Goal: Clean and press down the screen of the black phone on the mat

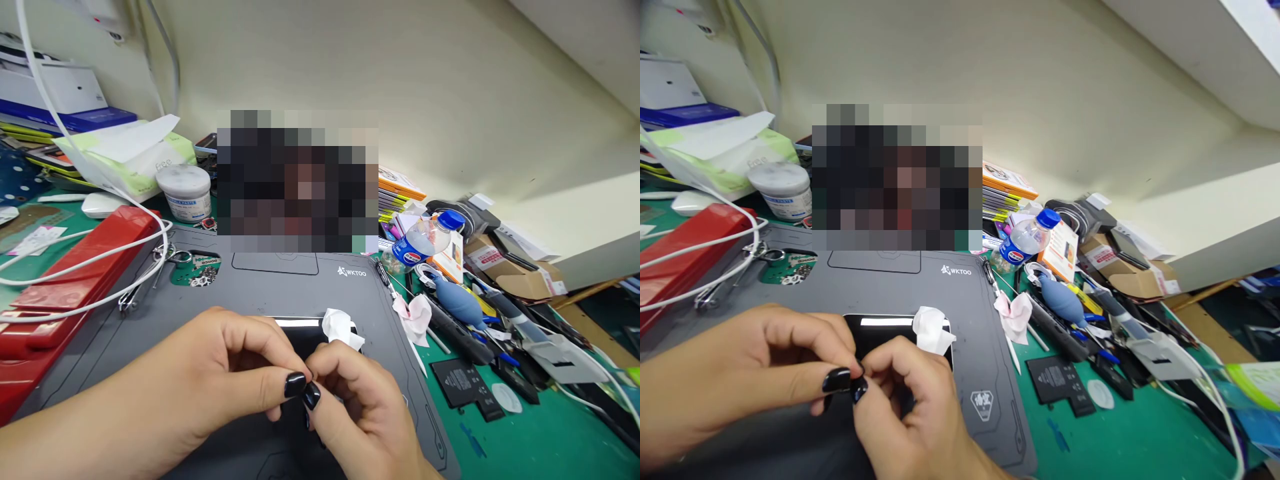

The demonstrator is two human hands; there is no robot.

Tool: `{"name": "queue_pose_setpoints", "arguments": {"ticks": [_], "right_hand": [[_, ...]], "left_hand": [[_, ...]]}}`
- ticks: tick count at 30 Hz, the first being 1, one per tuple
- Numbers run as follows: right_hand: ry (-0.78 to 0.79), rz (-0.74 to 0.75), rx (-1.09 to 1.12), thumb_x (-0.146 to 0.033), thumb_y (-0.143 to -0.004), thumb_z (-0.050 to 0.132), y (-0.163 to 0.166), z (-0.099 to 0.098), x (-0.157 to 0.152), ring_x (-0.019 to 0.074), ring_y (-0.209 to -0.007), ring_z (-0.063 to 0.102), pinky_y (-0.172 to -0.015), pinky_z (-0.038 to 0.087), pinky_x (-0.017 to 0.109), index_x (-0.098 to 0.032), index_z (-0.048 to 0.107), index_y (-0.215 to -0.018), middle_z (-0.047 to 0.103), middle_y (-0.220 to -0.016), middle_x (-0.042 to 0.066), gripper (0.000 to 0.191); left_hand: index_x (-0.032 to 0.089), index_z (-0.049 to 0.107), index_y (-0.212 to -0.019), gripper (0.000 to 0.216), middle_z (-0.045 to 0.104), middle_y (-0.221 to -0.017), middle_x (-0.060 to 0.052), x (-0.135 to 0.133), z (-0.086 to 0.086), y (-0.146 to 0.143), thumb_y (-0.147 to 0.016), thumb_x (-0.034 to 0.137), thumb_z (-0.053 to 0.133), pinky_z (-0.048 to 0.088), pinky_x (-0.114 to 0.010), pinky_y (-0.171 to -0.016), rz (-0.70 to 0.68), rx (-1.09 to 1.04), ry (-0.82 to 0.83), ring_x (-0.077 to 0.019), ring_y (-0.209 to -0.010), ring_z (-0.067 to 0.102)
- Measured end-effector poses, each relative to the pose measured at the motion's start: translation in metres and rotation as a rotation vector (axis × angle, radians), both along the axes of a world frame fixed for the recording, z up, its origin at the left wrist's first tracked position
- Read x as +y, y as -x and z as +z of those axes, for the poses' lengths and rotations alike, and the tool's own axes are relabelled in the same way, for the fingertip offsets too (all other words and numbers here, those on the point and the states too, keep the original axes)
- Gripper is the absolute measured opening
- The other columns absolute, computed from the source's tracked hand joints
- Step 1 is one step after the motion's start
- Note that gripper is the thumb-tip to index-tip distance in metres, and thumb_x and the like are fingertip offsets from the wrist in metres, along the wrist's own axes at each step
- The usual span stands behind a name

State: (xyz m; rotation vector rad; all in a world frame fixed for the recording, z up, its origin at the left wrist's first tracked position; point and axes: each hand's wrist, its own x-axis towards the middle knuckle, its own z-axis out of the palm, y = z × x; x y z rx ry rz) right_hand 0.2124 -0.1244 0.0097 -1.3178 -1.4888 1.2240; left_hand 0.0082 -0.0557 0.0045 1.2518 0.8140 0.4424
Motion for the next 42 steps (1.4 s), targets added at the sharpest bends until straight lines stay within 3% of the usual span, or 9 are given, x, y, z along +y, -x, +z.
{"name": "queue_pose_setpoints", "arguments": {"ticks": [8,11,16,23,27,34,38,42], "right_hand": [[-0.11,-0.018,-0.025,-0.021,-0.088,0.065,0.0,-0.007,-0.001,0.012,-0.06,0.052,-0.058,0.045,0.023,-0.023,0.063,-0.079,0.061,-0.066,-0.003,0.01],[-0.092,-0.039,-0.007,-0.024,-0.095,0.065,0.0,-0.007,-0.001,0.0116,-0.059,0.053,-0.056,0.046,0.022,-0.023,0.067,-0.083,0.062,-0.067,-0.003,0.012],[-0.096,-0.061,-0.013,-0.03,-0.104,0.067,-0.002,-0.008,-0.001,0.0126,-0.059,0.056,-0.048,0.046,0.022,-0.022,0.074,-0.091,0.066,-0.069,-0.001,0.017],[-0.133,-0.043,-0.012,-0.028,-0.102,0.07,-0.002,-0.009,-0.001,0.0131,-0.06,0.06,-0.049,0.05,0.021,-0.022,0.077,-0.088,0.068,-0.069,0.0,0.017],[-0.128,-0.055,-0.007,-0.027,-0.102,0.07,-0.001,-0.01,0.0,0.0126,-0.058,0.059,-0.049,0.049,0.021,-0.023,0.074,-0.087,0.066,-0.067,-0.002,0.016],[-0.167,-0.095,-0.029,-0.021,-0.097,0.067,0.003,-0.005,0.001,0.0105,-0.055,0.055,-0.05,0.047,0.021,-0.023,0.07,-0.083,0.064,-0.066,-0.005,0.014],[-0.286,-0.114,-0.091,-0.015,-0.09,0.066,0.004,-0.004,0.001,0.0106,-0.057,0.06,-0.056,0.051,0.02,-0.024,0.07,-0.078,0.066,-0.064,-0.005,0.015],[-0.357,-0.098,-0.139,-0.011,-0.091,0.06,0.002,-0.005,0.001,0.0128,-0.059,0.065,-0.057,0.054,0.023,-0.023,0.077,-0.084,0.073,-0.069,-0.002,0.022]], "left_hand": [[0.027,0.082,-0.069,0.019,0.074,-0.079,0.002,0.003,0.002,0.002,-0.083,0.039,0.087,0.053,-0.026,-0.081,0.002,-0.038,0.046,-0.0164,-0.077,0.062],[0.029,0.083,-0.069,0.026,0.074,-0.08,0.003,0.001,-0.003,0.005,-0.086,0.048,0.089,0.052,-0.025,-0.086,0.063,-0.05,0.163,-0.0162,-0.083,0.062],[0.028,0.082,-0.069,0.039,0.076,-0.083,0.004,-0.002,-0.009,0.01,-0.085,0.062,0.093,0.049,-0.024,-0.088,0.053,-0.054,0.244,-0.0161,-0.088,0.062],[0.028,0.085,-0.075,0.024,0.076,-0.078,0.005,-0.004,-0.005,0.005,-0.08,0.05,0.094,0.051,-0.026,-0.086,0.13,-0.047,0.23,-0.0132,-0.075,0.058],[0.028,0.085,-0.072,0.026,0.076,-0.077,0.003,-0.006,-0.005,0.004,-0.083,0.051,0.092,0.052,-0.025,-0.083,0.106,-0.042,0.186,-0.0144,-0.078,0.062],[0.033,0.086,-0.07,0.015,0.076,-0.079,0.006,-0.004,-0.003,0.001,-0.085,0.034,0.088,0.053,-0.021,-0.084,0.028,-0.105,0.171,-0.0137,-0.082,0.064],[0.034,0.087,-0.072,0.013,0.074,-0.079,0.006,-0.007,-0.005,0.003,-0.084,0.039,0.09,0.052,-0.021,-0.082,0.055,-0.091,0.189,-0.0135,-0.08,0.06],[0.032,0.085,-0.069,0.026,0.074,-0.08,0.005,-0.009,-0.008,0.007,-0.086,0.05,0.092,0.052,-0.022,-0.087,0.083,-0.053,0.19,-0.015,-0.084,0.061]]}}
